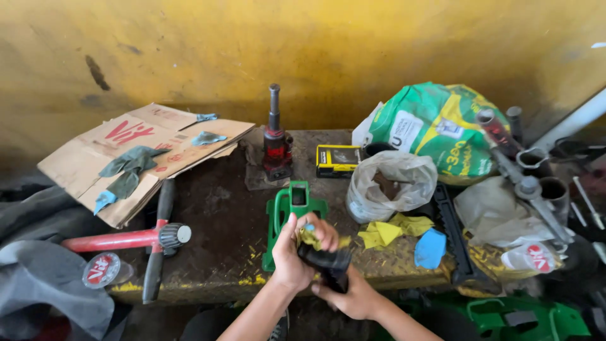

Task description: Cleaning and wiping down various automotive jack stands and their components.

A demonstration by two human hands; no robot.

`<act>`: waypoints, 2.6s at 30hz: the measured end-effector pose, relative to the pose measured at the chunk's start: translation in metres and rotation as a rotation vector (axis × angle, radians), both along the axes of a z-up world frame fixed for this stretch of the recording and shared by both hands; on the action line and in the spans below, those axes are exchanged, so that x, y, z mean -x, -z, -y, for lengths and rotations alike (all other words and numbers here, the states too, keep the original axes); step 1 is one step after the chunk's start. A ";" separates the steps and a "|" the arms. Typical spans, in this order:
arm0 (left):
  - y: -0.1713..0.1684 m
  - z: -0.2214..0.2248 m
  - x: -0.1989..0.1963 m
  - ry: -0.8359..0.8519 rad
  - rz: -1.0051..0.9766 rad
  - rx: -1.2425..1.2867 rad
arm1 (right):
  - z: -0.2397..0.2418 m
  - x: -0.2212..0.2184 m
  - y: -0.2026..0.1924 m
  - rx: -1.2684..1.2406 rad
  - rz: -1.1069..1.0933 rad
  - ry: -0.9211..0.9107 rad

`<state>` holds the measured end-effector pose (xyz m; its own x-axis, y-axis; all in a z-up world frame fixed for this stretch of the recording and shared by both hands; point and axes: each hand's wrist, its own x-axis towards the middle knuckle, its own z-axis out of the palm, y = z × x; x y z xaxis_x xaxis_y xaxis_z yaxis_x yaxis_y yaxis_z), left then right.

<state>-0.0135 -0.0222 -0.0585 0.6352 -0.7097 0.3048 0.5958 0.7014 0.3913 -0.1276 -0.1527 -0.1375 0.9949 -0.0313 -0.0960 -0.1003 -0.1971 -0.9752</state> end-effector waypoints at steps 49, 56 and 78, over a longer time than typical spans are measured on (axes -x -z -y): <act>0.025 -0.092 -0.053 -1.195 0.578 -0.768 | 0.061 0.022 0.029 -0.696 0.003 -0.085; 0.146 -0.043 -0.010 -0.966 0.313 -0.817 | 0.082 -0.001 0.077 -0.669 0.499 0.904; 0.139 0.055 0.064 -0.480 0.405 -1.060 | 0.071 0.073 -0.134 0.628 1.151 0.685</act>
